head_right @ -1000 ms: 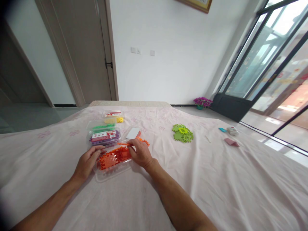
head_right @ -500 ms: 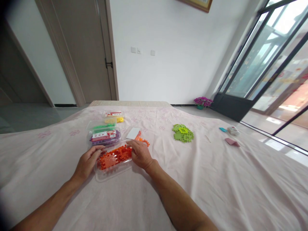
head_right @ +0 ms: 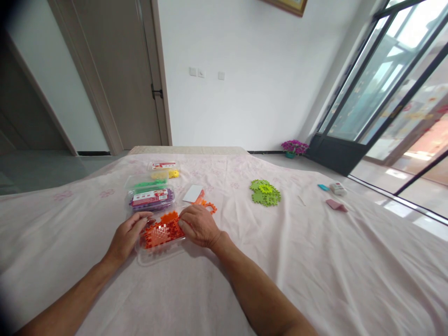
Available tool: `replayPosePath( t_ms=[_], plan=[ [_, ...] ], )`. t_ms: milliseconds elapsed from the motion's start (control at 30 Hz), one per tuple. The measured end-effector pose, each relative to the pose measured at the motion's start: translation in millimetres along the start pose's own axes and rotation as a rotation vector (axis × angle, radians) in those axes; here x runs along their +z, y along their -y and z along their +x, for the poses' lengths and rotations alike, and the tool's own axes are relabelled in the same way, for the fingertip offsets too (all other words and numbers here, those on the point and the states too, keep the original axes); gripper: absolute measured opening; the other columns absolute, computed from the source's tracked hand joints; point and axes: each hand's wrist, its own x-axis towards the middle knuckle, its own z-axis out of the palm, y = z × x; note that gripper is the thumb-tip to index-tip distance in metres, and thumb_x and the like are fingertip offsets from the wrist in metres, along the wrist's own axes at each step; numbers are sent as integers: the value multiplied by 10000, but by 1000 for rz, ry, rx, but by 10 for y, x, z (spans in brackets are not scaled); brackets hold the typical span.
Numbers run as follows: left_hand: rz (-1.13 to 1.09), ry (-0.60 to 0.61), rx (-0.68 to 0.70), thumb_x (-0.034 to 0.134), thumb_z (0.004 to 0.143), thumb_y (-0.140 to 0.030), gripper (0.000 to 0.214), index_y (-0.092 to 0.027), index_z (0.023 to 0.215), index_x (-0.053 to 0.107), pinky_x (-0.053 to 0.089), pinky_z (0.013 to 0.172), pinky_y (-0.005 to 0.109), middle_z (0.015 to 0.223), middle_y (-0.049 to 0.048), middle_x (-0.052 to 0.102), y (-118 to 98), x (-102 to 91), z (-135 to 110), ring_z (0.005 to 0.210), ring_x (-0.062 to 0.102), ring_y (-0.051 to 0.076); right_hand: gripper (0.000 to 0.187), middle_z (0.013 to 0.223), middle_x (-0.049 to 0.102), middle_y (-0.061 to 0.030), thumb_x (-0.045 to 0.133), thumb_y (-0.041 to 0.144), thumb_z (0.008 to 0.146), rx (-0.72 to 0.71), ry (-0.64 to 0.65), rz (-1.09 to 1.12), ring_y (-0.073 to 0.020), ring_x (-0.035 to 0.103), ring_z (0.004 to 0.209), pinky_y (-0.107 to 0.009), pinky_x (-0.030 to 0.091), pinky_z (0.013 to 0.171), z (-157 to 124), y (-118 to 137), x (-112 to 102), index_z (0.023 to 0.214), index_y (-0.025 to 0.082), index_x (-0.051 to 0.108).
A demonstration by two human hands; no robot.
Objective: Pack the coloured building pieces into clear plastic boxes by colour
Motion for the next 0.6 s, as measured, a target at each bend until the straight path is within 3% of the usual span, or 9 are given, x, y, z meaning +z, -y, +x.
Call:
replayPosePath(
  t_ms=[100,300,467,600],
  plan=[
    [-35,60,-26,519,846,-502,407,-191,1061,669,519,848,335,980,65,755,36,-2,12,956,695,256,212,1011,696,-70,475,247,965,-2,20,-20,-185,613,934,-345,441,918,3,-9,8,869,190,656],
    [-22,57,-11,513,852,-516,415,-190,1061,665,501,868,336,1004,64,743,67,-9,20,962,682,257,246,1039,712,-63,475,264,979,-2,53,-7,-182,628,969,-346,445,943,-3,-51,10,878,192,687],
    [-32,63,-20,509,856,-516,422,-188,1078,654,505,863,341,1001,68,740,81,-4,22,958,678,259,315,1120,706,-78,407,315,1016,94,-53,26,-190,621,1060,-353,446,965,-53,-109,-1,938,198,689],
    [-29,57,-19,519,843,-505,423,-185,1079,662,511,868,345,1002,70,745,69,-5,21,961,681,261,331,1052,713,-78,384,354,1021,47,-38,55,-195,620,1012,-363,444,952,-49,-96,-7,1011,193,672]
  ],
)
